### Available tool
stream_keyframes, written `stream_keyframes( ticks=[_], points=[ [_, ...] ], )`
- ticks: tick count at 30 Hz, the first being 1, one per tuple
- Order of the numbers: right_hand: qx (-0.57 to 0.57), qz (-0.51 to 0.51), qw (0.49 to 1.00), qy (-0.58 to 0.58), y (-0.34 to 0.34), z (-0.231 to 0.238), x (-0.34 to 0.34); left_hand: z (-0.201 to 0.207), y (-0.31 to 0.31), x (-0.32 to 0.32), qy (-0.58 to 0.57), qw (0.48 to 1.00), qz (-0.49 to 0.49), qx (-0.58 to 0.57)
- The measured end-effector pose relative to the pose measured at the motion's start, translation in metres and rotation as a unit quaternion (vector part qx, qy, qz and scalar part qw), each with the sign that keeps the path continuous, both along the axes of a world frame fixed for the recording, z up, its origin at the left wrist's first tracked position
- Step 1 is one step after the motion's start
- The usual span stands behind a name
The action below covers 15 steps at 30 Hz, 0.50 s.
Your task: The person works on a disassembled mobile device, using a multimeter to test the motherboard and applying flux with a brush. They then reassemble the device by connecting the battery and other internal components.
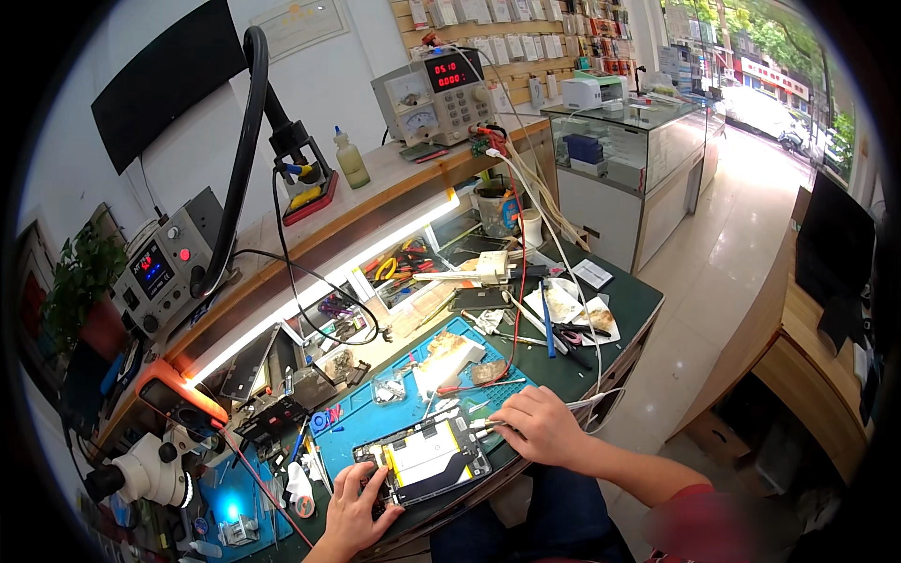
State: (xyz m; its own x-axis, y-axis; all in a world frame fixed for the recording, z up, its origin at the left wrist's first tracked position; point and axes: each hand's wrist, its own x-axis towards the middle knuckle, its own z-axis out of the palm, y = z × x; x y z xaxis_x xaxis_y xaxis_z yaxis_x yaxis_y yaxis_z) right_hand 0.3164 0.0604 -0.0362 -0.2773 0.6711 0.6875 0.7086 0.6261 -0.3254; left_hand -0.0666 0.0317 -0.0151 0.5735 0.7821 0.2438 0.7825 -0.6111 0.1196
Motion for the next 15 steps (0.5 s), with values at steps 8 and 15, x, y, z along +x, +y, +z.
stream_keyframes(
  ticks=[8, 15],
  points=[
    [-0.044, 0.013, 0.998, -0.053, 0.0052, 0.0023, 0.0044, -0.0019, -0.0005, -0.0012, -0.018, 1.0, 0.003, -0.023],
    [-0.054, 0.019, 0.995, -0.079, 0.0081, 0.0048, 0.0052, -0.0026, -0.0009, -0.001, -0.032, 0.999, 0.006, -0.033]
  ],
)
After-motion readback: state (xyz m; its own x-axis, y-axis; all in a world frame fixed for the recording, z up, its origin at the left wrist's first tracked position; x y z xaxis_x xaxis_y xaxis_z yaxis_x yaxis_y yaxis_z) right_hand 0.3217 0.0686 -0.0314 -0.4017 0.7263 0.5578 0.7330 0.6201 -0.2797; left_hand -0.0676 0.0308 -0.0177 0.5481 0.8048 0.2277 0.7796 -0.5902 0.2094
